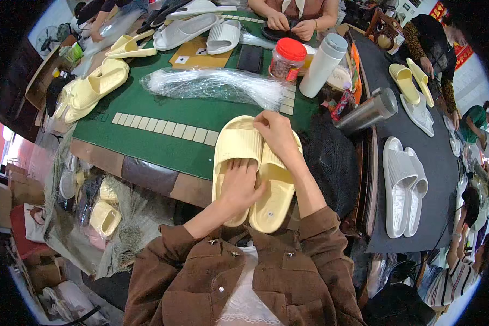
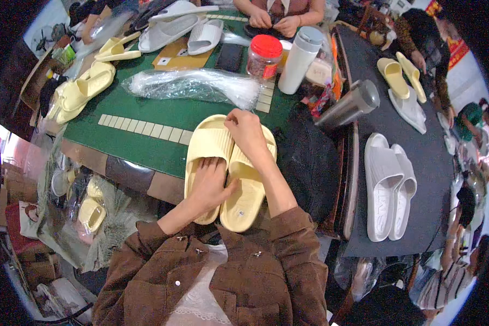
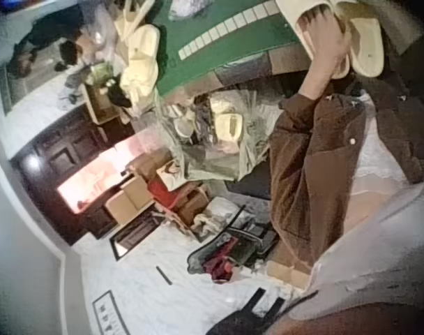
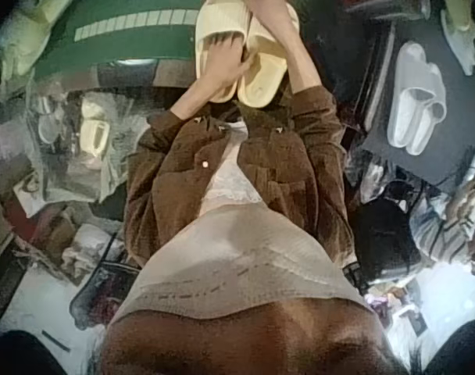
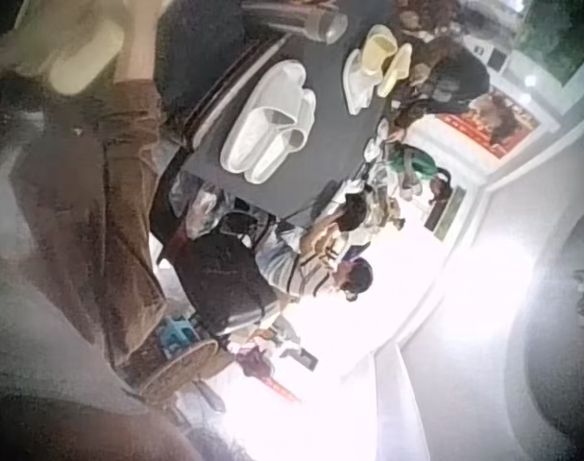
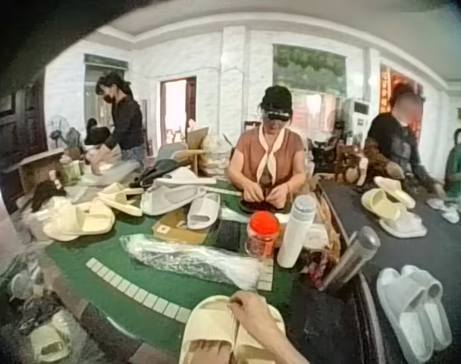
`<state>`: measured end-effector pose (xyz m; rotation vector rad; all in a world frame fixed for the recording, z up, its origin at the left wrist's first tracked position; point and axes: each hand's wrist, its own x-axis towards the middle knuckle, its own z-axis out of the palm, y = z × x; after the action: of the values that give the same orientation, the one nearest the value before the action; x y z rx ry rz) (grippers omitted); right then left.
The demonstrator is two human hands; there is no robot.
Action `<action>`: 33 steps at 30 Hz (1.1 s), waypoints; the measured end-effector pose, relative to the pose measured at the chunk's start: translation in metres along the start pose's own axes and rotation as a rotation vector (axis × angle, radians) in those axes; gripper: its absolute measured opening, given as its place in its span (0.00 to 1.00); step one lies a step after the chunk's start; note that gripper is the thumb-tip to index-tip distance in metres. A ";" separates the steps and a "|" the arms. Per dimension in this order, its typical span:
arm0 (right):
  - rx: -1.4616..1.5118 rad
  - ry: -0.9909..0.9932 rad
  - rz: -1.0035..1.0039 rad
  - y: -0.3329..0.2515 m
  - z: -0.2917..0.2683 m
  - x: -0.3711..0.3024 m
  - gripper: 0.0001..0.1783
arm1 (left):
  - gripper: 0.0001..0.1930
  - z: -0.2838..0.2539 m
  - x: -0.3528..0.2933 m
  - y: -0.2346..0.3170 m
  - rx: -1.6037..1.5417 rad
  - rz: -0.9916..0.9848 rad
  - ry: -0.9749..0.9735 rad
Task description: The person assembles plastic slippers by hand, inserting a thin white strap into the slots of yellow and white slipper soles. They handle the slippers one at a time, aligning the strap and pressing it into place, then moving the finished pair aside.
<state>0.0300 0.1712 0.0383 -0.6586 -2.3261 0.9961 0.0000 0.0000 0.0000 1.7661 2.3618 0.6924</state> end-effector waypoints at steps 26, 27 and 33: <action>0.149 0.292 -0.130 -0.003 0.000 -0.024 0.04 | 0.07 -0.029 0.104 -0.028 -0.622 -0.008 0.221; 0.146 0.281 -0.136 -0.002 -0.001 -0.023 0.04 | 0.07 -0.030 0.101 -0.026 -0.626 -0.011 0.235; 0.060 0.209 -0.118 -0.005 -0.009 -0.023 0.07 | 0.07 -0.022 0.096 -0.026 -0.638 -0.055 0.344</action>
<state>0.0515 0.1587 0.0414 -0.5665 -2.1186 0.8952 -0.0606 0.0770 0.0257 1.3733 2.0037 1.6255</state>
